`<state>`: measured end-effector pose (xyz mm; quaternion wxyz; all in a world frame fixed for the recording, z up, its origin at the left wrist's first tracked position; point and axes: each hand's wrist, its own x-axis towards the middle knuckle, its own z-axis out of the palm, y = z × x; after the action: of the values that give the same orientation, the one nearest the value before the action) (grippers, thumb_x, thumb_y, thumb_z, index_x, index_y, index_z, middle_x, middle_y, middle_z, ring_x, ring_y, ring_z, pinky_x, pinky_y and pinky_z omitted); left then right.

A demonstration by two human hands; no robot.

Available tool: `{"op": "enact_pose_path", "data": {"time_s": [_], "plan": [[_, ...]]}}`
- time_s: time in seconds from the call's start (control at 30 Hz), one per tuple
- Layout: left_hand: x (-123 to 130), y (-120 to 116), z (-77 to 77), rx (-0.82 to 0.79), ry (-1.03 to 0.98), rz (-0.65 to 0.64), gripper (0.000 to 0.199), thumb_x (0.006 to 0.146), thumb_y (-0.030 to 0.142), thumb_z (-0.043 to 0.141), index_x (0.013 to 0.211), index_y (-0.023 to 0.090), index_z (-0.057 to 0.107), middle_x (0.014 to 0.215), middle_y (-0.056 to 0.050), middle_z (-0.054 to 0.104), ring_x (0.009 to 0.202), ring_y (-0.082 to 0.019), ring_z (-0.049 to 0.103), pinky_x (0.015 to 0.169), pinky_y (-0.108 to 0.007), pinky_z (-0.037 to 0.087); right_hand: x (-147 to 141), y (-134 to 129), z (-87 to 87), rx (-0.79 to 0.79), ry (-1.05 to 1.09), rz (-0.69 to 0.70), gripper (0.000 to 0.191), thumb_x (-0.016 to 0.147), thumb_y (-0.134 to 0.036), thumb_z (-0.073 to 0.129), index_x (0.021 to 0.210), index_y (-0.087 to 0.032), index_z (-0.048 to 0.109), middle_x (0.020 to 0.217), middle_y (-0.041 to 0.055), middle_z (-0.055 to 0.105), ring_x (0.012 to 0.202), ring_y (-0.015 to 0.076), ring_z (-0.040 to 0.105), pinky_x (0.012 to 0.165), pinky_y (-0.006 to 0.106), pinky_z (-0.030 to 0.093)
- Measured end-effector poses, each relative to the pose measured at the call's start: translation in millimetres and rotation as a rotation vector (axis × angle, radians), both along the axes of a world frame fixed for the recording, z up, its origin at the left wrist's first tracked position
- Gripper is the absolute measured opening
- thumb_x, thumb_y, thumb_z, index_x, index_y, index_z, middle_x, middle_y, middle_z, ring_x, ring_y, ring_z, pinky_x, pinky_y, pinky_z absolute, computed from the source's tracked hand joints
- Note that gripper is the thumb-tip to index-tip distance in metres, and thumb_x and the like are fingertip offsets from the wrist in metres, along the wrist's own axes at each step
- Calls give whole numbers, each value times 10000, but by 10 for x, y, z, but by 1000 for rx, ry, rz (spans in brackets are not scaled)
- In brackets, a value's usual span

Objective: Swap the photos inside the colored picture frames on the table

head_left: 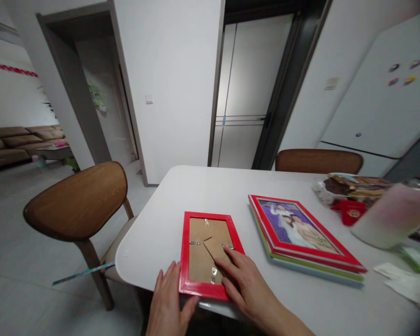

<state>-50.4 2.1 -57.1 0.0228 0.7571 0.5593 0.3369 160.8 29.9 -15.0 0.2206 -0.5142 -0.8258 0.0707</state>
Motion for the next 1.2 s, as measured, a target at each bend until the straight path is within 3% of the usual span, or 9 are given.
{"op": "enact_pose_path", "data": {"time_s": [0.13,0.47,0.67,0.8,0.93,1.03,1.13,1.2], "plan": [[-15,1,-34,64,89,-6,581,716,243,531,1238,148,294,1177,-140,505,1080,-269,464,878,-466,395,0,6,6,-5,3,3,346,761,-275,411,1074,-222,547,1213,139,438,1094,258,413,897,435,336],[-13,-17,4,-34,105,-48,620,734,215,527,1271,162,221,1241,-157,432,1150,-275,377,917,-504,337,-8,3,0,-49,-31,-20,350,753,-266,419,1075,-230,551,1225,138,419,1116,258,388,913,422,311],[13,61,312,-202,47,-183,555,711,168,541,1227,158,336,1329,-141,299,1211,-243,277,966,-449,296,-68,88,155,-94,-63,72,298,712,-231,491,983,-260,612,1179,120,460,1082,262,410,874,409,332],[85,151,512,-341,96,-309,470,680,213,591,1130,159,465,1294,-124,368,1196,-239,311,980,-428,279,-181,179,210,-103,-55,209,196,708,-212,515,821,-279,661,1057,67,539,970,215,468,811,357,362],[139,180,583,-384,142,-319,459,666,197,596,1108,164,479,1246,-108,442,1170,-235,357,994,-448,238,-253,202,165,-63,-11,144,156,737,-263,500,779,-271,649,994,46,557,909,195,477,763,340,369],[143,168,610,-410,131,-299,450,666,194,593,1099,151,479,1244,-112,442,1164,-229,364,994,-430,246,-176,238,133,-64,32,107,196,758,-240,461,859,-231,629,997,59,553,899,174,483,786,310,370],[135,157,637,-440,122,-279,536,660,188,599,1162,127,421,1249,-128,431,1163,-228,363,995,-413,251,-5,341,122,-52,41,-42,268,757,-209,435,965,-161,597,1024,98,542,926,181,474,823,294,359],[132,157,651,-446,115,-276,559,659,189,600,1178,127,401,1249,-128,431,1160,-225,366,994,-404,254,95,423,126,-52,-2,-130,266,739,-192,441,939,-138,609,987,106,555,918,194,471,818,293,358]]}}
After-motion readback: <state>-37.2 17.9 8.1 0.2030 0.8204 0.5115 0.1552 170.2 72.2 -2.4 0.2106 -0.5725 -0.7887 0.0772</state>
